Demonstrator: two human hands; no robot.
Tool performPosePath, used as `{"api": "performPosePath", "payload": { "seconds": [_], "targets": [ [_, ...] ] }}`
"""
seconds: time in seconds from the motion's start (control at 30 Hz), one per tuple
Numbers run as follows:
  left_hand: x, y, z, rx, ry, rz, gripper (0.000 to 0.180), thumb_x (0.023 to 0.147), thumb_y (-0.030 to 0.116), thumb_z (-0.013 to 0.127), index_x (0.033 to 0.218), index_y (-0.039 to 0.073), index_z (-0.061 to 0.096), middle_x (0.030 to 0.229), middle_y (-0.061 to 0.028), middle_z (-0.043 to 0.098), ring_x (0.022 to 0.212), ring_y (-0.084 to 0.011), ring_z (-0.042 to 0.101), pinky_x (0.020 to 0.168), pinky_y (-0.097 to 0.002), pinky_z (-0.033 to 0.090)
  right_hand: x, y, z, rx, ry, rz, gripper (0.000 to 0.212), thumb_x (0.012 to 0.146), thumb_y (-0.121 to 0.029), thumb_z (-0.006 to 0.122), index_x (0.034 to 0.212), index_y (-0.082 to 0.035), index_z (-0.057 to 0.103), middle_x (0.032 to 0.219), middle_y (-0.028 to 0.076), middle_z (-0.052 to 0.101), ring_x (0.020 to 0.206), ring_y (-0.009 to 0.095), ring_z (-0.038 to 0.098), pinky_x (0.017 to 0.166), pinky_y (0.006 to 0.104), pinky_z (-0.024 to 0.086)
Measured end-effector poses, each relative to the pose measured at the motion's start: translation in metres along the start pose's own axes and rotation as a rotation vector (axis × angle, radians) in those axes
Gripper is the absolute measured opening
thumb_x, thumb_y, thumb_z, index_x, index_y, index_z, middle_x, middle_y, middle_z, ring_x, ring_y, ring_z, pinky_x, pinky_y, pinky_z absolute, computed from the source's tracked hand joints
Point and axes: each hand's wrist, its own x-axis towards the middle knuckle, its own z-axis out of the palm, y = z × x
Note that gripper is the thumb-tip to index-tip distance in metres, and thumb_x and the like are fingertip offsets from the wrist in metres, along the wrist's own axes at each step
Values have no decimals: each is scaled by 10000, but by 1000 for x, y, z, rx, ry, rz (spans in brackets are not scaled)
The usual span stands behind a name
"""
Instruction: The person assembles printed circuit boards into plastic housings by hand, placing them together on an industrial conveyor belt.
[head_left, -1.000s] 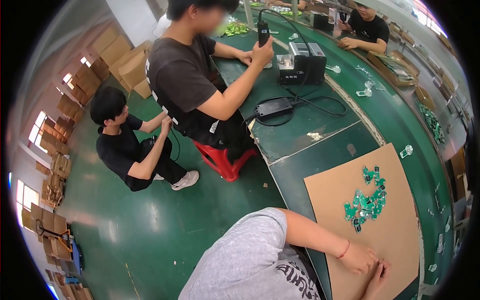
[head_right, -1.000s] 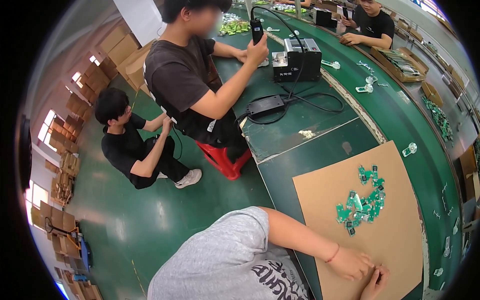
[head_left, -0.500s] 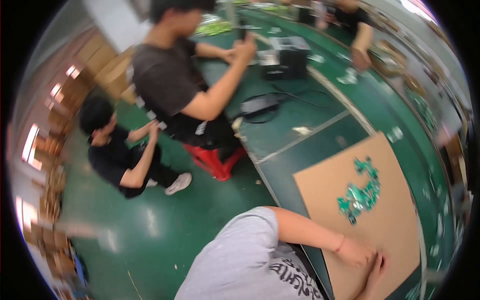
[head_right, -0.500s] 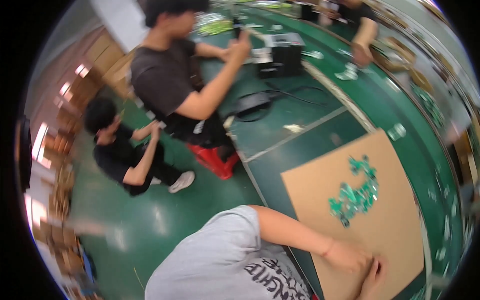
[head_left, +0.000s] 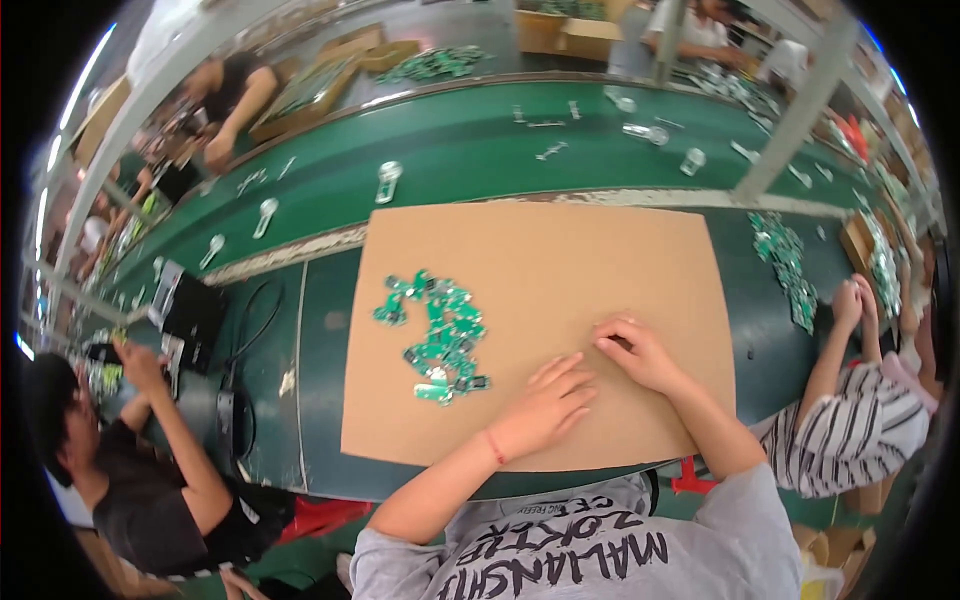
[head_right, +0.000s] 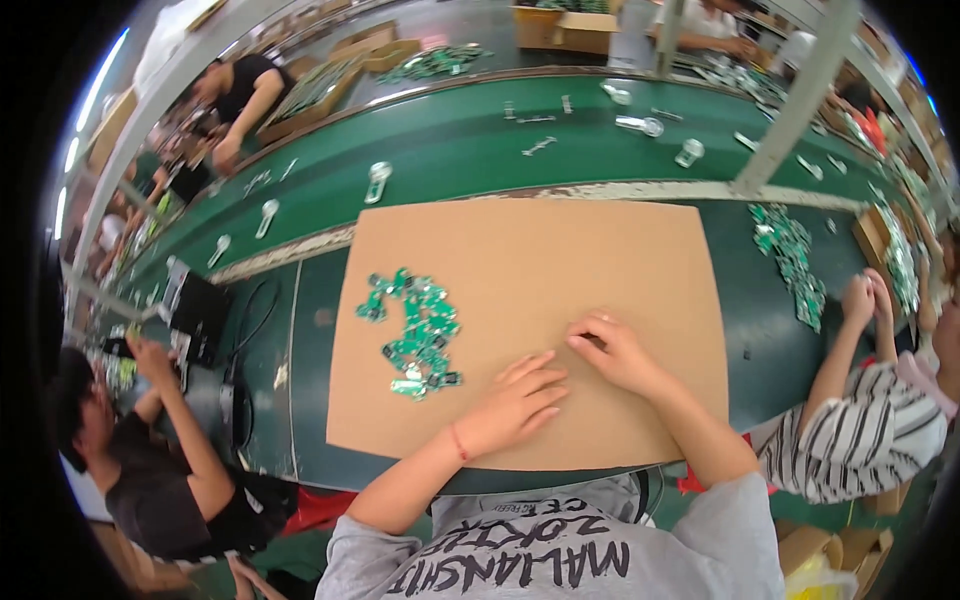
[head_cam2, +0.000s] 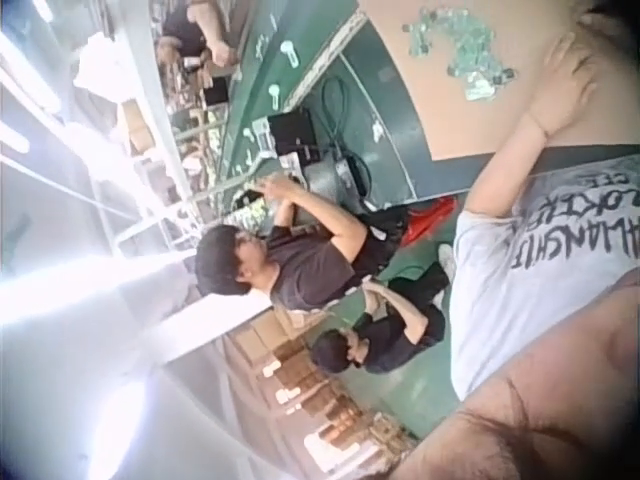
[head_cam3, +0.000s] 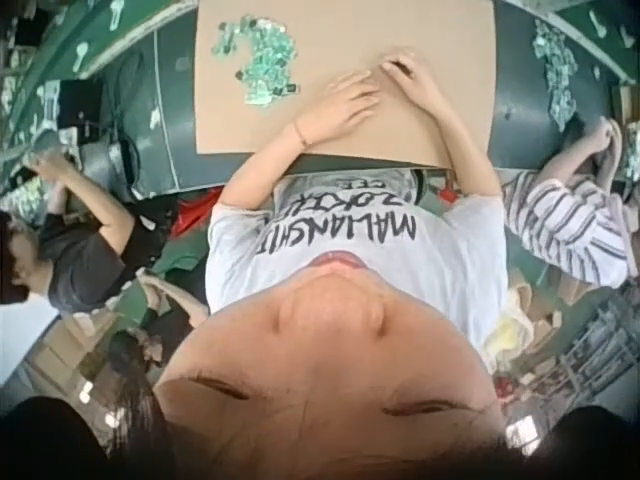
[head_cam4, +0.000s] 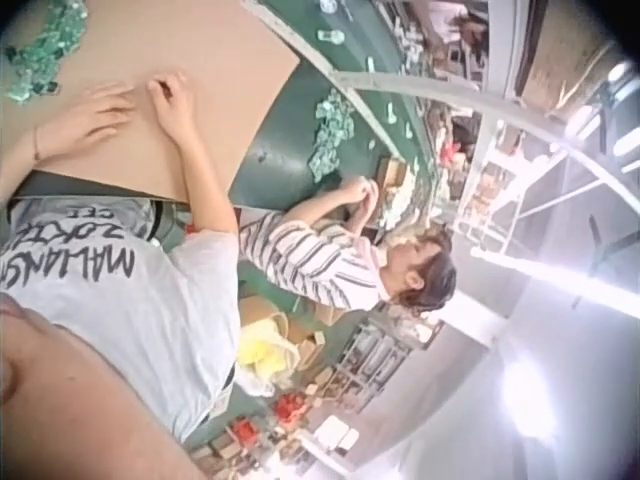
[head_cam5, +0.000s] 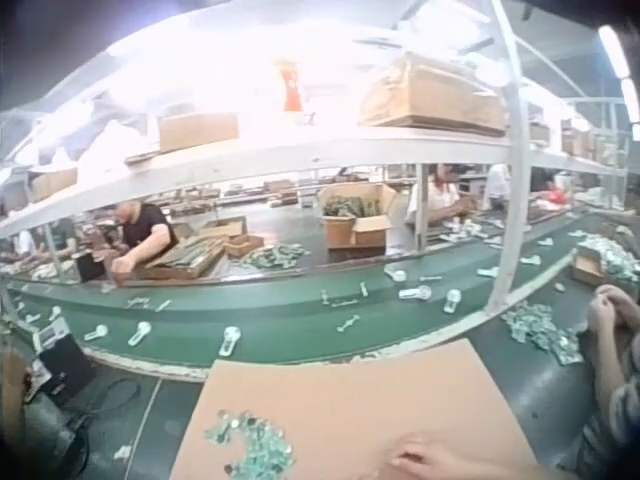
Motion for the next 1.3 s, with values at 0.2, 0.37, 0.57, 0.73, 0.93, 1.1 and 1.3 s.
{"api": "performPosePath", "payload": {
  "seconds": [0.2, 0.37, 0.57, 0.73, 0.93, 1.1, 1.3],
  "targets": [
    [-1, 2, -3, 17, -74, -38, 280, 819, 174, 566, 1082, 80, 576, 1214, -65, 489, 1234, -282, 356, 1013, -424, 297, 10, 5, -24, 115, -64, 76, 81, 854, -91, 548, 906, -37, 580, 880, 56, 579, 881, 170, 538, 760, 298, 430],
    [2, 1, -7, 5, -95, -58, 288, 816, 168, 570, 1092, 87, 576, 1220, -55, 489, 1232, -276, 361, 1006, -421, 304, 54, 47, -63, -180, 226, 40, 205, 852, -170, 551, 1006, -35, 538, 1005, 115, 543, 965, 248, 514, 817, 337, 422],
    [5, -3, -9, 20, -147, -79, 328, 810, 181, 579, 1129, 108, 554, 1264, -43, 460, 1242, -269, 351, 1007, -433, 293, 134, 104, -81, -616, 417, -116, 345, 812, -163, 580, 1110, -18, 486, 1226, 158, 453, 1178, 335, 381, 964, 399, 344],
    [11, -8, -9, 40, -177, -165, 391, 812, 219, 583, 1191, 151, 516, 1326, -28, 406, 1260, -232, 335, 1022, -427, 268, 207, 127, -81, -592, 432, -83, 412, 789, -158, 598, 1149, -15, 455, 1292, 164, 406, 1233, 351, 328, 999, 416, 316],
    [13, -3, -13, 44, -233, -157, 435, 821, 259, 574, 1238, 183, 479, 1330, -7, 399, 1267, -183, 325, 1030, -413, 251, 278, 163, -129, -1032, 631, 65, 578, 701, -200, 647, 1221, -69, 434, 1309, 123, 388, 1232, 312, 339, 977, 433, 335],
    [6, 1, -11, 15, -217, -151, 442, 821, 261, 569, 1244, 185, 470, 1345, -6, 378, 1273, -173, 311, 1039, -403, 234, 279, 175, -143, -935, 542, 194, 414, 703, -134, 632, 1106, -114, 541, 1143, 80, 484, 1059, 276, 478, 864, 426, 412],
    [1, -5, -2, 42, -163, -109, 421, 805, 237, 571, 1207, 141, 491, 1329, -41, 389, 1261, -211, 321, 1037, -408, 236, 231, 85, -82, -708, 302, -272, 180, 692, -93, 606, 867, -66, 573, 973, 66, 511, 887, 264, 497, 742, 359, 434]
  ]
}}
